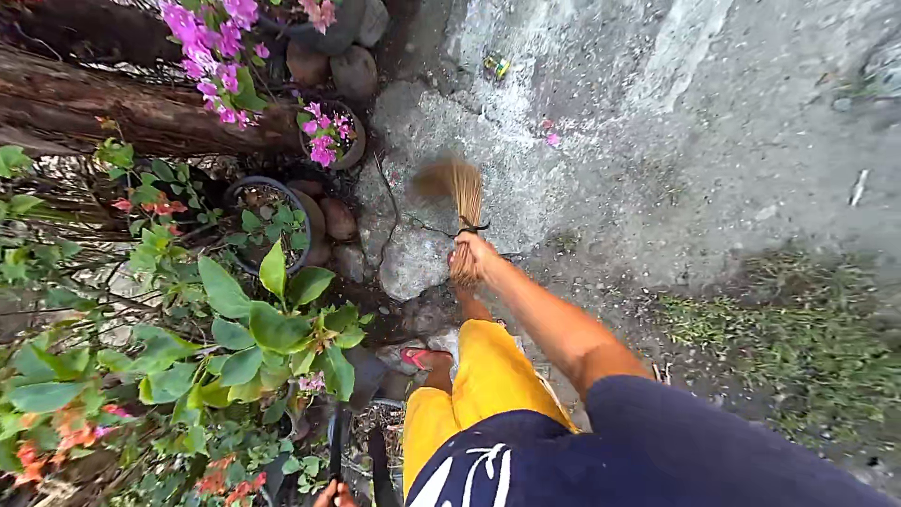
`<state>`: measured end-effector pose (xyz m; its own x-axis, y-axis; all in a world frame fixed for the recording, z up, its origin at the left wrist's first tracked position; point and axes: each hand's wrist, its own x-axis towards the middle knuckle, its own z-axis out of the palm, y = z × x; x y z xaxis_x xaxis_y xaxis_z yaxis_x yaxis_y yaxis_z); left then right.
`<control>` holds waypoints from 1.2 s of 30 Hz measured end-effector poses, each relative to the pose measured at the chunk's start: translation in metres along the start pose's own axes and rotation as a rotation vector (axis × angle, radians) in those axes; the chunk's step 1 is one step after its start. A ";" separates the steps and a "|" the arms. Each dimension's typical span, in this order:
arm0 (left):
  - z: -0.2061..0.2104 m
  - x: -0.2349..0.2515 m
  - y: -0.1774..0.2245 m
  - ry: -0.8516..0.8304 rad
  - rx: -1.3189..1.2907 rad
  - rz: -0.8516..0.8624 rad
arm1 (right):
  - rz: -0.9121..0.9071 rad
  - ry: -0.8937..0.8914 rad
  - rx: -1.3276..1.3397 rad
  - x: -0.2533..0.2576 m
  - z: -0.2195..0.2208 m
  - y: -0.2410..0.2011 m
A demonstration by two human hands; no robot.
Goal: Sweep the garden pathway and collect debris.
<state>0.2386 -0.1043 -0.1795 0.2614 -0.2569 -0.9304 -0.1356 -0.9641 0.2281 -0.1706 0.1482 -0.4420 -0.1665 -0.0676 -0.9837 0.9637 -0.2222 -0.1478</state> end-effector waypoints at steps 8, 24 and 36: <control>0.034 0.016 0.005 0.005 0.284 0.074 | 0.338 -0.275 -0.284 -0.107 -0.026 0.091; 0.141 0.045 0.021 -0.039 1.106 0.360 | 0.285 -0.499 -0.062 -0.107 -0.131 0.008; 0.245 0.027 0.048 -0.122 1.743 0.348 | -0.102 0.331 0.109 -0.089 -0.282 0.113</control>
<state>0.0049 -0.1411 -0.2640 -0.0518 -0.3301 -0.9425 -0.9424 0.3285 -0.0633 0.0118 0.4038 -0.4003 -0.1669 0.2748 -0.9469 0.9149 -0.3149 -0.2527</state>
